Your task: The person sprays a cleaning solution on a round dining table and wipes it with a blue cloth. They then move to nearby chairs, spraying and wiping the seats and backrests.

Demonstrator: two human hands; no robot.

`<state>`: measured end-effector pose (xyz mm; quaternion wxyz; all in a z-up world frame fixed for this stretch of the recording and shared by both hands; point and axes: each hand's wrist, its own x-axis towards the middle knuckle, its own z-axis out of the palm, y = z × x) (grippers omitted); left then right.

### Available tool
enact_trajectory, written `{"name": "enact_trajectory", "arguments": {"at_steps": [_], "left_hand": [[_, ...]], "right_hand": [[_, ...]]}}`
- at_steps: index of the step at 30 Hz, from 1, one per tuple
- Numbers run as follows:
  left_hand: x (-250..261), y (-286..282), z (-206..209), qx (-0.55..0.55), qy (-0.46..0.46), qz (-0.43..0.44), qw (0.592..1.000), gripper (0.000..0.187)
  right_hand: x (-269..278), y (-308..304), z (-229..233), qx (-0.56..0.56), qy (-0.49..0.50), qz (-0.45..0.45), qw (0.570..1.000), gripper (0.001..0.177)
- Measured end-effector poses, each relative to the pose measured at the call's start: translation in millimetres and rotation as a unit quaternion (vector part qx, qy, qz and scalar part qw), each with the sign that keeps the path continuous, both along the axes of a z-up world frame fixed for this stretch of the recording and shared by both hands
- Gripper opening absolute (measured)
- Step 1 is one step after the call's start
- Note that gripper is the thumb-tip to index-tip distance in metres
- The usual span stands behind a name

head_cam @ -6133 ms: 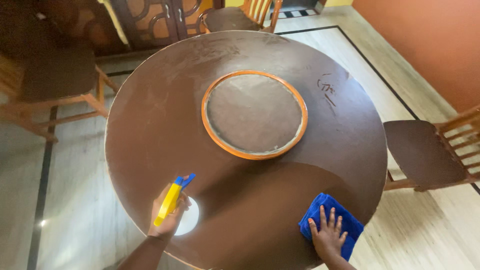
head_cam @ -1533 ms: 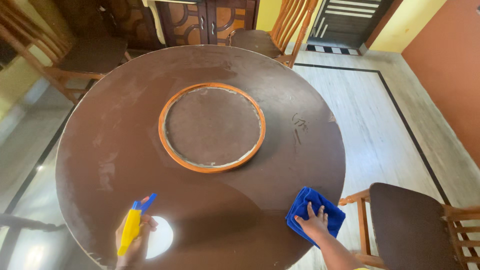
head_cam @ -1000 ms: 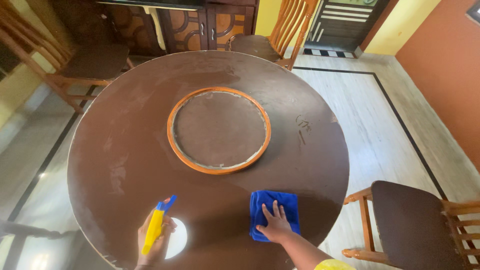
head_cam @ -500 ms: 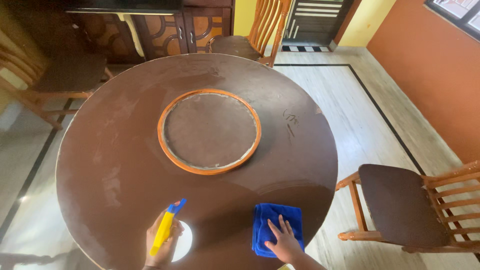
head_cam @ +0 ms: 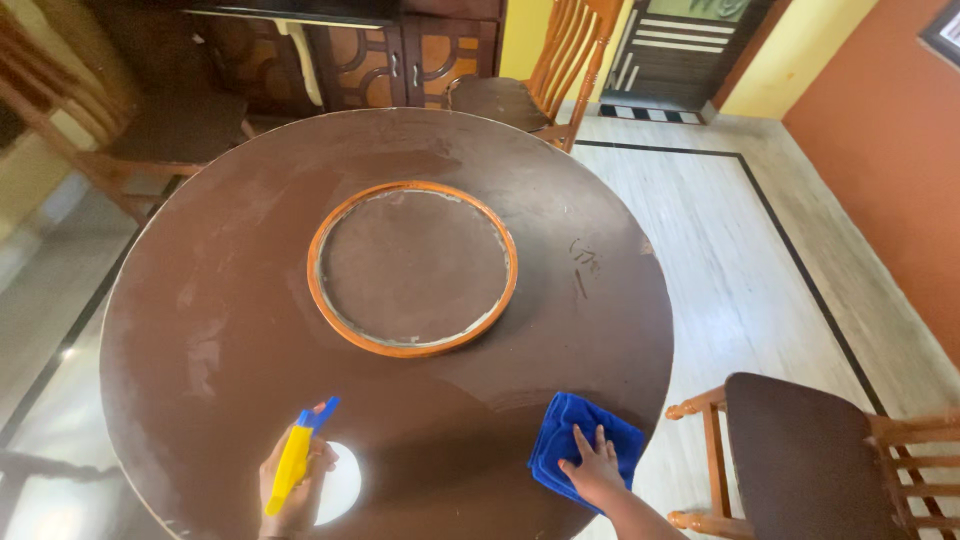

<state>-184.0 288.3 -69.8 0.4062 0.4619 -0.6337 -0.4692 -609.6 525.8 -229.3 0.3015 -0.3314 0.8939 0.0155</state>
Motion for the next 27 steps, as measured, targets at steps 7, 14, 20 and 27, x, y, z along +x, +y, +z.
{"name": "enact_trajectory", "arguments": {"at_steps": [7, 14, 20, 27], "left_hand": [[-20, 25, -1, -0.038, -0.009, 0.095, 0.995, 0.036], [-40, 46, -7, -0.059, -0.062, 0.183, 0.979, 0.007], [-56, 68, 0, -0.067, -0.052, 0.2, 0.976, 0.006], [-64, 88, 2, -0.053, -0.023, 0.188, 0.98, 0.018]], "right_hand": [[-99, -3, 2, 0.001, 0.032, 0.046, 0.998, 0.089], [-177, -29, 3, 0.013, 0.033, 0.061, 0.998, 0.091], [-218, -46, 4, 0.009, 0.045, 0.065, 0.997, 0.093], [-209, -49, 3, 0.028, 0.087, 0.098, 0.991, 0.088]]}}
